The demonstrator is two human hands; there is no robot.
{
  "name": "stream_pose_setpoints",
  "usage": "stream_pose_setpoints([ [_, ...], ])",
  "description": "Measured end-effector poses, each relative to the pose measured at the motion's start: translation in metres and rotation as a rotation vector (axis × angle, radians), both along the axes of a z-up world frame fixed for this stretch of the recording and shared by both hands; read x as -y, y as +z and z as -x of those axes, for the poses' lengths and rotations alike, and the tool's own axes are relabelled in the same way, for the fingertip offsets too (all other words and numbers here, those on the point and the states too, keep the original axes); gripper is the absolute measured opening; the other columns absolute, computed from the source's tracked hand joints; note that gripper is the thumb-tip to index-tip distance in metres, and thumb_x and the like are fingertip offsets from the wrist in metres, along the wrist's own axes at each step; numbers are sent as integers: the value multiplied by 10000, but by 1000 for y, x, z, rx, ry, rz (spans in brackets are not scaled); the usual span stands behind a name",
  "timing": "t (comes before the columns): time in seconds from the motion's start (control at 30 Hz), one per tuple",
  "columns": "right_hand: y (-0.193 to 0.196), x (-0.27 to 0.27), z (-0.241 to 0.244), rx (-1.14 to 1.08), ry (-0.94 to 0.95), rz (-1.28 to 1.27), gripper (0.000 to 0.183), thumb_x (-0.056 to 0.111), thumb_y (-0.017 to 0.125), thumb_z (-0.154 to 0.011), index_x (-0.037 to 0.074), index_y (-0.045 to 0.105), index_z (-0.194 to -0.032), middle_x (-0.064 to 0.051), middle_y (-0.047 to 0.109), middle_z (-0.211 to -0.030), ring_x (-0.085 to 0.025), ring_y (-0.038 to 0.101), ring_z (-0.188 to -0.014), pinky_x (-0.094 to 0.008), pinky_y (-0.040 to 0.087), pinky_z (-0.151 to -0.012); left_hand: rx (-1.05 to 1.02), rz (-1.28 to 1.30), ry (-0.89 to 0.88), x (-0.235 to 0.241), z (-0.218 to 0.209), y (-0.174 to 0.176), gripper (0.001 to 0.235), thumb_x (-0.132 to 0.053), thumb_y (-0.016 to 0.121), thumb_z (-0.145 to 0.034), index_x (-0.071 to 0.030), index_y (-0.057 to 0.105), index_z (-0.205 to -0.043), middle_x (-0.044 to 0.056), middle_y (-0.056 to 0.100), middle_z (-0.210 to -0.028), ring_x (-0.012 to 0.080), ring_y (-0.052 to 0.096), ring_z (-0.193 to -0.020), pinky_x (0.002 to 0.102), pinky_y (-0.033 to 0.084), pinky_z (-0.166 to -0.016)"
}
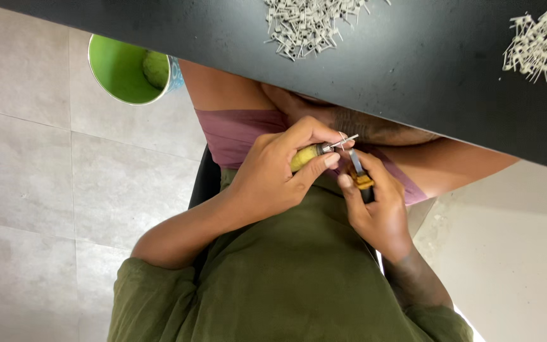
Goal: The person uses pliers to trim the ends of small metal fasteners one by one. They pick up each fastener from a pile on the table, hold it with the pliers, and cut off the excess length, then place the trimmed piece back on the table.
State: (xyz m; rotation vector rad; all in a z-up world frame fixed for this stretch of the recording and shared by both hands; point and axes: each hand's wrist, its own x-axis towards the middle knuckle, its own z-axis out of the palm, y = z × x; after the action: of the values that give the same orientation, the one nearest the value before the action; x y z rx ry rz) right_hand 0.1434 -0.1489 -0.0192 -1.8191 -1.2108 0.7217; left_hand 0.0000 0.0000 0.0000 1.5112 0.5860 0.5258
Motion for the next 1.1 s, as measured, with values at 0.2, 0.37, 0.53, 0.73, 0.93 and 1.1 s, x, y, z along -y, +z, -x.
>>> stream_pose_setpoints([
  [0.2,4,-10,6,40,62,-74,236,68,597,-1031,-80,633,-1212,-199,647,-878,-377,648,-767,-455,517,-679,-26,-18,-23,1,4,-5,138,-105,646,-1003,-48,674,-1126,132,768,-861,216,736,-712,347,579,-665],
  [0.37,1,-5,8,62,49,-27,240,79,606,-1033,-61,628,-1227,-197,595,-866,-394,608,-743,-462,498,-677,4,-30,-21,0,3,-2,110,-87,635,-1002,-26,650,-1092,179,757,-896,281,746,-721,366,565,-647],
  [0.53,-7,0,5,30,13,7,219,91,663,-1003,-37,668,-1181,-181,625,-853,-377,609,-712,-445,497,-666,11,-24,-16,0,2,-3,100,-86,640,-1002,-28,658,-1081,157,753,-867,256,734,-690,351,560,-627],
  [0.73,-13,5,-4,-214,30,38,186,106,710,-952,42,735,-1125,-34,613,-738,-111,524,-699,-306,482,-643,-21,-17,-5,7,-3,-6,121,-137,605,-1034,-29,659,-1026,135,726,-763,247,669,-591,352,515,-574],
  [0.93,-11,11,0,9,42,-30,143,141,701,-971,22,706,-1050,-119,616,-749,-327,587,-598,-395,483,-580,-22,125,-54,2,-2,6,242,-199,586,-1048,-90,664,-847,43,671,-579,80,509,-480,242,437,-494],
  [1.1,-8,15,3,-2,53,-65,155,154,675,-986,5,686,-1027,-124,583,-717,-326,555,-549,-401,473,-538,-20,120,-124,2,3,0,265,-175,584,-1039,-72,685,-817,48,618,-547,112,486,-496,262,429,-499],
])
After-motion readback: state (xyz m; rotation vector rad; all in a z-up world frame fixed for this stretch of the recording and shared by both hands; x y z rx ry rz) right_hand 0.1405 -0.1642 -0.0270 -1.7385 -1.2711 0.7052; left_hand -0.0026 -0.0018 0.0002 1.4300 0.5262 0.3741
